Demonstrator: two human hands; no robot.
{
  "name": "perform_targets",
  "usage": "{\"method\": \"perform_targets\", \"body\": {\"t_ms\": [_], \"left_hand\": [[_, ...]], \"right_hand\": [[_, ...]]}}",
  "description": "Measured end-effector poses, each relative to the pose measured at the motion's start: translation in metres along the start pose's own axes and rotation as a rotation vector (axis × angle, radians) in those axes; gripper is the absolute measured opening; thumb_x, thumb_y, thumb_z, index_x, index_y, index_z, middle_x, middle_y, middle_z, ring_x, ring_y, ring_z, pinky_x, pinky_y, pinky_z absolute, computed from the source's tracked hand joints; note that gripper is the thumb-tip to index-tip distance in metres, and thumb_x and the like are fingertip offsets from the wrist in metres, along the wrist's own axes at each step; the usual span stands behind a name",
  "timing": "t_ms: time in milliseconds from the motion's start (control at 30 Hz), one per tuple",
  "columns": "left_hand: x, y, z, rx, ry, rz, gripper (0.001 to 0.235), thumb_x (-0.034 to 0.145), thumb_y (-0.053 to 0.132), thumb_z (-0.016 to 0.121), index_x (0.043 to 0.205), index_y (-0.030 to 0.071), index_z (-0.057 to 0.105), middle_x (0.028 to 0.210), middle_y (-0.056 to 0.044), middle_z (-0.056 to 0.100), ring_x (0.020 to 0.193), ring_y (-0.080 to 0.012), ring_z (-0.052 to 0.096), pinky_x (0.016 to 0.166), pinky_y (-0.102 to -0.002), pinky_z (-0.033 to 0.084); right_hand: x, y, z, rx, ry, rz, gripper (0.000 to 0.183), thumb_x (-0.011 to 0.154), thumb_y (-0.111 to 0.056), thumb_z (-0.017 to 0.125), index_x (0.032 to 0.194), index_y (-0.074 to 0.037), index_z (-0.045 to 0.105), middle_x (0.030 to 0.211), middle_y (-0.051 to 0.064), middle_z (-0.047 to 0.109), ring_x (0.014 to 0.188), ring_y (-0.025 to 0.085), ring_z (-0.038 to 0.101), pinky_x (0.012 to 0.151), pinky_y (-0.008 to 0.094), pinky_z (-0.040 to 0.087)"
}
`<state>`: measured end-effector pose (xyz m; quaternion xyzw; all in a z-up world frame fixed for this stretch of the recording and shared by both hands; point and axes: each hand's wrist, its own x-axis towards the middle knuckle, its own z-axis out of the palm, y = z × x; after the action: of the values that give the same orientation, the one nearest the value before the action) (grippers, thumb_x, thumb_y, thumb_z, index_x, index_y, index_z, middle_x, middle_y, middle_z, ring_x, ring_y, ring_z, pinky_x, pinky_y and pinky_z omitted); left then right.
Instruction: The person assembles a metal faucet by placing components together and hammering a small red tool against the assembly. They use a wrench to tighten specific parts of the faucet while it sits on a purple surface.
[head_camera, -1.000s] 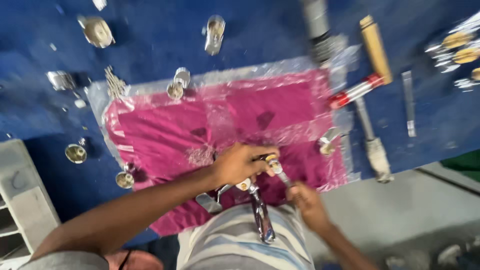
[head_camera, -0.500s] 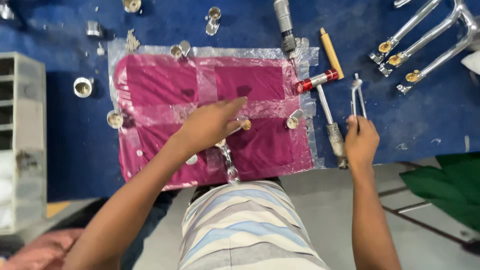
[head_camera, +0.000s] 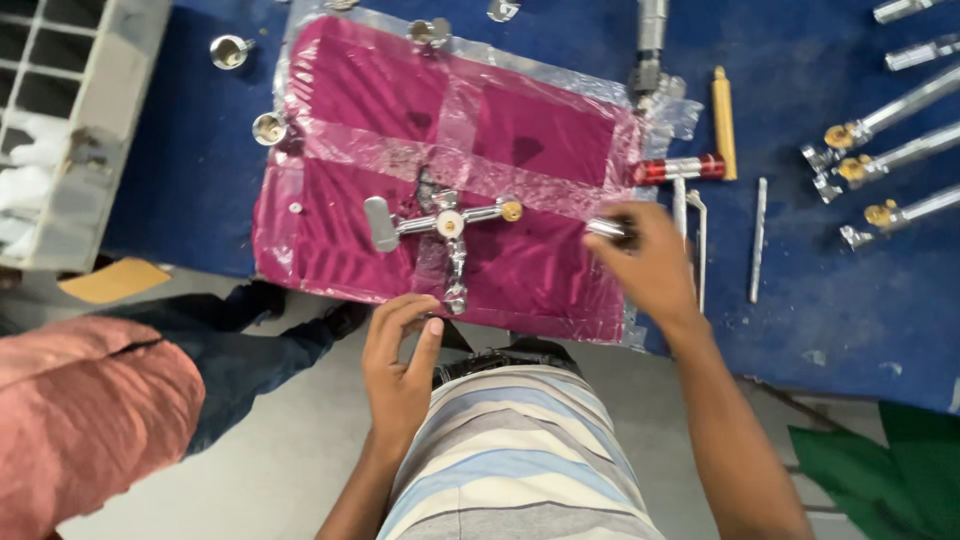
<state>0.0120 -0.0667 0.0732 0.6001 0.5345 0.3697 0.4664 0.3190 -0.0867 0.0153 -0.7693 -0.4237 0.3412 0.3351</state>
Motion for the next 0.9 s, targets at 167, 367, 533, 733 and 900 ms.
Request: {"method": "perform_targets", "body": {"t_ms": [167,367,533,733,900], "left_hand": [[0.002,-0.005,-0.022,-0.015,0.075,-0.057,0.013,0.099,0.004,0.067,0.110,-0.001,0.071,0.109,-0.009,0.068,0.099,-0.0156,0.068,0.088,-0.028,0.055],[0.060,0.005,-0.041,-0.026,-0.108,0.101,0.012,0.098,0.007,0.068,0.107,0.001,0.071,0.105,-0.009,0.071,0.093,-0.0156,0.070,0.084,-0.027,0.056],[0.128,-0.003,-0.023,0.146,-0.407,0.285,0.024,0.095,0.013,0.070,0.118,0.006,0.068,0.113,-0.011,0.072,0.104,-0.0268,0.073,0.088,-0.037,0.057],[0.177,-0.033,0.039,0.034,-0.641,0.150,0.049,0.089,0.015,0.070,0.136,0.009,0.055,0.111,-0.014,0.075,0.105,-0.0319,0.073,0.087,-0.041,0.056],[0.173,-0.054,0.061,0.112,-0.621,0.134,0.041,0.087,0.017,0.072,0.127,0.011,0.064,0.105,-0.015,0.076,0.101,-0.0332,0.074,0.085,-0.042,0.056]], "right_hand": [[-0.039,0.009,-0.002,0.857,0.142,-0.101,0.039,0.099,0.001,0.072,0.135,-0.003,0.056,0.126,0.005,0.061,0.112,0.011,0.061,0.101,0.027,0.052],[-0.050,-0.020,0.062,1.432,-0.075,0.223,0.048,0.094,0.002,0.069,0.140,0.003,0.054,0.127,0.017,0.065,0.114,0.025,0.067,0.102,0.037,0.054],[-0.039,-0.049,0.090,0.696,0.111,-0.158,0.063,0.091,0.011,0.069,0.149,0.000,0.047,0.129,0.013,0.064,0.120,0.019,0.064,0.106,0.033,0.054],[0.000,-0.077,0.110,0.202,0.130,-0.168,0.055,0.088,0.007,0.074,0.140,0.001,0.057,0.133,0.015,0.064,0.121,0.022,0.066,0.104,0.033,0.057],[-0.003,-0.071,0.113,0.108,0.163,-0.176,0.052,0.089,0.007,0.075,0.138,0.001,0.058,0.134,0.016,0.064,0.123,0.023,0.066,0.103,0.034,0.058]]}}
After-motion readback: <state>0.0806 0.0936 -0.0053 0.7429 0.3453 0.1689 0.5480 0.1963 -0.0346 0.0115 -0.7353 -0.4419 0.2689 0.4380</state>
